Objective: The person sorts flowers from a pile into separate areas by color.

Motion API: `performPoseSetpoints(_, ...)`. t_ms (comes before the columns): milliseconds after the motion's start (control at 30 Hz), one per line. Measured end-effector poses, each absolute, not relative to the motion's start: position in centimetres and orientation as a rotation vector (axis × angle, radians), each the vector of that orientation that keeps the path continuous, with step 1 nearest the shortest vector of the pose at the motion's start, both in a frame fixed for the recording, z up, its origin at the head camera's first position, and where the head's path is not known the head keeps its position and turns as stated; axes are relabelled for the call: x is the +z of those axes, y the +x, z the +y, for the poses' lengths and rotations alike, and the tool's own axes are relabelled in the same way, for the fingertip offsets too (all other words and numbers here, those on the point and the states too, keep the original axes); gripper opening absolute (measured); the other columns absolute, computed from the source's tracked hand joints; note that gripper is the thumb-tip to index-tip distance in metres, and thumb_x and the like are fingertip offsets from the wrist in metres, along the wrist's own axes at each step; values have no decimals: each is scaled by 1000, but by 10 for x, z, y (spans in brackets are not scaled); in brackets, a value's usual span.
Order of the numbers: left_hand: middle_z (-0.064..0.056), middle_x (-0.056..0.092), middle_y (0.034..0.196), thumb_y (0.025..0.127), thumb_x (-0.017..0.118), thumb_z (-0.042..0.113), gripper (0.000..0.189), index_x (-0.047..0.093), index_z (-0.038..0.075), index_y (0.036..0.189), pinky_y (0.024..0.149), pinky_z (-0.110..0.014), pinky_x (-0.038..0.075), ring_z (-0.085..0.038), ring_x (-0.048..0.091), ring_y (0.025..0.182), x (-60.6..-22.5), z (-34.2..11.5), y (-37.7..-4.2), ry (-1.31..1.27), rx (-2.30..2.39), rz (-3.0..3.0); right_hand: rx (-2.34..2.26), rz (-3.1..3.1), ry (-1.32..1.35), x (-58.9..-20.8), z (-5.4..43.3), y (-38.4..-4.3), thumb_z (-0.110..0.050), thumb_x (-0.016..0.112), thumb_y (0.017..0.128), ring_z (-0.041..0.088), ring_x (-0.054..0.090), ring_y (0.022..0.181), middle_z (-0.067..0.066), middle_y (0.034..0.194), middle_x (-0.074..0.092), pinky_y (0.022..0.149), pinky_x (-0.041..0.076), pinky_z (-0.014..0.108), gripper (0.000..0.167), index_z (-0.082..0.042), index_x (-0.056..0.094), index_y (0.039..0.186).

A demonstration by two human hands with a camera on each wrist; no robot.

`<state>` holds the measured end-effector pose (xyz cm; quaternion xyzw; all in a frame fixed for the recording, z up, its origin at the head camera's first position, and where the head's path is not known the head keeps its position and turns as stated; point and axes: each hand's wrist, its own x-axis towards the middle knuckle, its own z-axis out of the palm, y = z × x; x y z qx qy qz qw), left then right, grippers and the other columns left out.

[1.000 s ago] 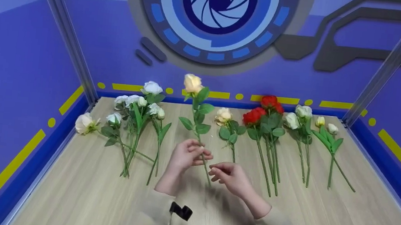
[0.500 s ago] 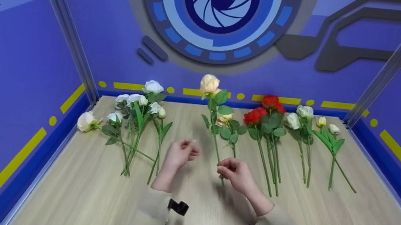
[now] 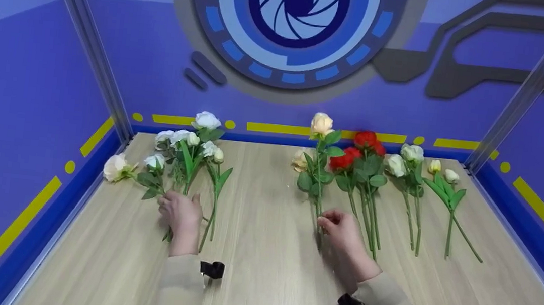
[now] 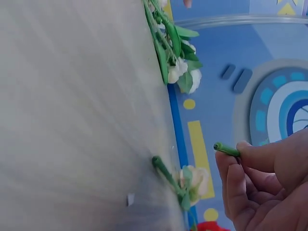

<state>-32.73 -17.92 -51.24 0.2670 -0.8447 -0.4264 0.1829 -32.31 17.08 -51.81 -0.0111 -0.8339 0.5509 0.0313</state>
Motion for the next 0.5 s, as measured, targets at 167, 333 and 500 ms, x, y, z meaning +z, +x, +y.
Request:
performPoseSetpoints(167, -47, 38, 135, 93, 77, 26, 82, 29, -20, 141, 103, -63, 40, -60, 46, 121, -525, -185, -327, 806, -1087, -2477, 1563, -2626, -7, -527, 179, -329, 0, 70, 93, 9, 53, 62, 4, 71, 64, 55, 44, 22, 7, 5, 71, 88)
performPoseSetpoints(333, -49, 40, 137, 91, 69, 8, 90, 11, -18, 154, 103, -63, 43, -59, 50, 121, -529, -188, -326, 793, -1098, -2513, 1525, -2690, -19, -533, 184, -332, -3, 72, 93, 9, 53, 61, 1, 71, 63, 54, 44, 24, 8, 3, 72, 89)
performPoseSetpoints(500, -48, 42, 136, 90, 53, 2, 81, 10, -17, 155, 101, -63, 44, -59, 52, 119, -522, -196, -324, 809, -1216, -2526, 1449, -2753, -2, -539, 187, -334, -4, 71, 95, 10, 56, 66, 8, 79, 69, 58, 45, 23, 9, 5, 73, 94)
